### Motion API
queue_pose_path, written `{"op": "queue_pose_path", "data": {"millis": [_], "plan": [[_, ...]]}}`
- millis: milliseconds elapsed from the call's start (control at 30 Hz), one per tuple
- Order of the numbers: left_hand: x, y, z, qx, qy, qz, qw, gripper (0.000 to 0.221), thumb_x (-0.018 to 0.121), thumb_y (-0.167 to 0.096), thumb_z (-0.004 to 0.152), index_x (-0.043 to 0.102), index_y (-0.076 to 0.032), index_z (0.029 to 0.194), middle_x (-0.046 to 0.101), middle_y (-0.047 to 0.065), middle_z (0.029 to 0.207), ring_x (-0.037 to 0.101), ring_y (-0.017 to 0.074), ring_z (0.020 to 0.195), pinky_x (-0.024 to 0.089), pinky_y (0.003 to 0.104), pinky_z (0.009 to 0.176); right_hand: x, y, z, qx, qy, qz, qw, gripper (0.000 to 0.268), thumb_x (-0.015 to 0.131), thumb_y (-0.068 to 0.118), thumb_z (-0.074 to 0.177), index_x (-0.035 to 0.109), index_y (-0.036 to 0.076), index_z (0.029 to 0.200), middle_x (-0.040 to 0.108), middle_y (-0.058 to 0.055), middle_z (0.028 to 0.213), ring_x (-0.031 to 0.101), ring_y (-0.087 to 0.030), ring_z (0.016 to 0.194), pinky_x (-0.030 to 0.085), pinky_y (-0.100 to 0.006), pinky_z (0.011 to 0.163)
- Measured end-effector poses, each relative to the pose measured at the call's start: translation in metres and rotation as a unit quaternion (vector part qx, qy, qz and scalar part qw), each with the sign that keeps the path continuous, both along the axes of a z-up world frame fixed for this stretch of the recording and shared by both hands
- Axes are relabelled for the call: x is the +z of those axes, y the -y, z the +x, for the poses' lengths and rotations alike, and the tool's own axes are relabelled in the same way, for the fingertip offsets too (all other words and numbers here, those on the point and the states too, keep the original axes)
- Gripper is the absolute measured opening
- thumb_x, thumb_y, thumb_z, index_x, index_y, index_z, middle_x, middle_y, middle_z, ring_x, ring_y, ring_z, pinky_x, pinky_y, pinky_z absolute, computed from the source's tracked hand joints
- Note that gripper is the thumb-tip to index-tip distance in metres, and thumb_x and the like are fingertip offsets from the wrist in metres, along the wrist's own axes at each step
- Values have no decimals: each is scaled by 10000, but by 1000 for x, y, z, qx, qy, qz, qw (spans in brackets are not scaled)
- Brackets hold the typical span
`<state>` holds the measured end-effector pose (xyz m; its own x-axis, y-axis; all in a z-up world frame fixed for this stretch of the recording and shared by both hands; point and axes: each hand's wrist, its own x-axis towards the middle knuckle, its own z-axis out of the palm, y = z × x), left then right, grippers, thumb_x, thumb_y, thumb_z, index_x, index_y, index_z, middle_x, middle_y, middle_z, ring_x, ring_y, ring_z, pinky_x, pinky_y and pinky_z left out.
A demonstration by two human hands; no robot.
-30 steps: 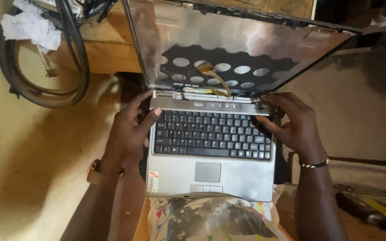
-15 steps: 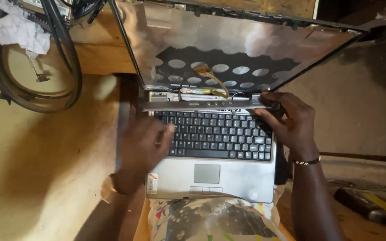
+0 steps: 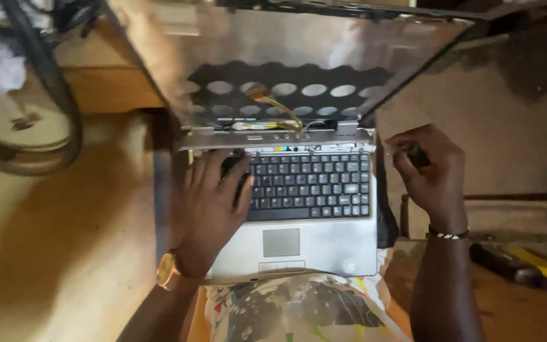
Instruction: Disassembling a laptop by removing the keyboard and internal metal frame using a screwdriver.
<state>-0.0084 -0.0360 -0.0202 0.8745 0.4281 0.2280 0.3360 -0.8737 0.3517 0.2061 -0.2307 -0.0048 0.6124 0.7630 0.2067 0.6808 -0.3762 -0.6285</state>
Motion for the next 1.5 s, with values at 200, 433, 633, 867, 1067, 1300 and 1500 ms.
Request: {"op": "queue_pose_path", "data": {"millis": [200, 433, 633, 867, 1067, 1300, 1500], "plan": [[2, -2, 9, -23, 64, -15, 998, 222, 542, -215, 833, 625, -121, 1016, 509, 108, 1048, 510, 297, 982, 400, 388, 784, 5, -3, 1, -1, -146, 9, 989, 138, 629, -63, 719, 660, 7, 834, 580, -183, 707, 554, -289, 649, 423, -372, 597], [-10, 6, 15, -10, 79, -64, 995, 253, 542, -218, 824, 620, -97, 1031, 480, 119, 1033, 460, 292, 983, 345, 386, 784, 6, -13, -6, 13, -150, 4, 989, 169, 606, -67, 741, 660, -13, 892, 574, -175, 670, 552, -277, 591, 412, -351, 564], [-3, 7, 18, -13, 67, -71, 995, 273, 543, -206, 825, 604, -81, 1061, 477, 122, 1005, 458, 294, 957, 343, 391, 751, 2, -9, -7, 20, -151, -19, 988, 198, 610, -44, 735, 677, 37, 902, 569, -142, 650, 504, -225, 532, 374, -319, 515], [-7, 0, 18, -20, 91, -108, 990, 281, 529, -159, 825, 583, -28, 1068, 488, 144, 1017, 471, 327, 980, 351, 410, 781, -4, -16, -14, -22, -166, -38, 985, 154, 607, -16, 762, 643, -1, 912, 583, -180, 674, 564, -254, 607, 413, -349, 564], [0, -2, 19, -12, 82, -99, 992, 266, 526, -144, 829, 586, -33, 1063, 514, 144, 989, 495, 325, 951, 366, 423, 776, -10, -19, -15, -90, -282, 5, 955, 99, 653, 12, 756, 629, -4, 851, 588, -110, 658, 507, -141, 657, 428, -283, 595], [-1, -6, 18, -26, 34, -57, 997, 231, 510, -173, 844, 628, -62, 1008, 520, 114, 928, 521, 283, 902, 399, 391, 727, -8, -23, -11, -114, -270, -28, 956, 67, 666, -2, 753, 618, -22, 796, 541, -125, 594, 500, -168, 585, 397, -297, 533], [3, -6, 18, -27, 19, -86, 996, 228, 520, -138, 837, 623, -67, 1028, 506, 119, 935, 505, 303, 928, 407, 403, 712, -14, -22, -9, -128, -287, -40, 949, 64, 665, 16, 771, 606, -5, 786, 520, -97, 583, 474, -151, 562, 391, -280, 540]]}}
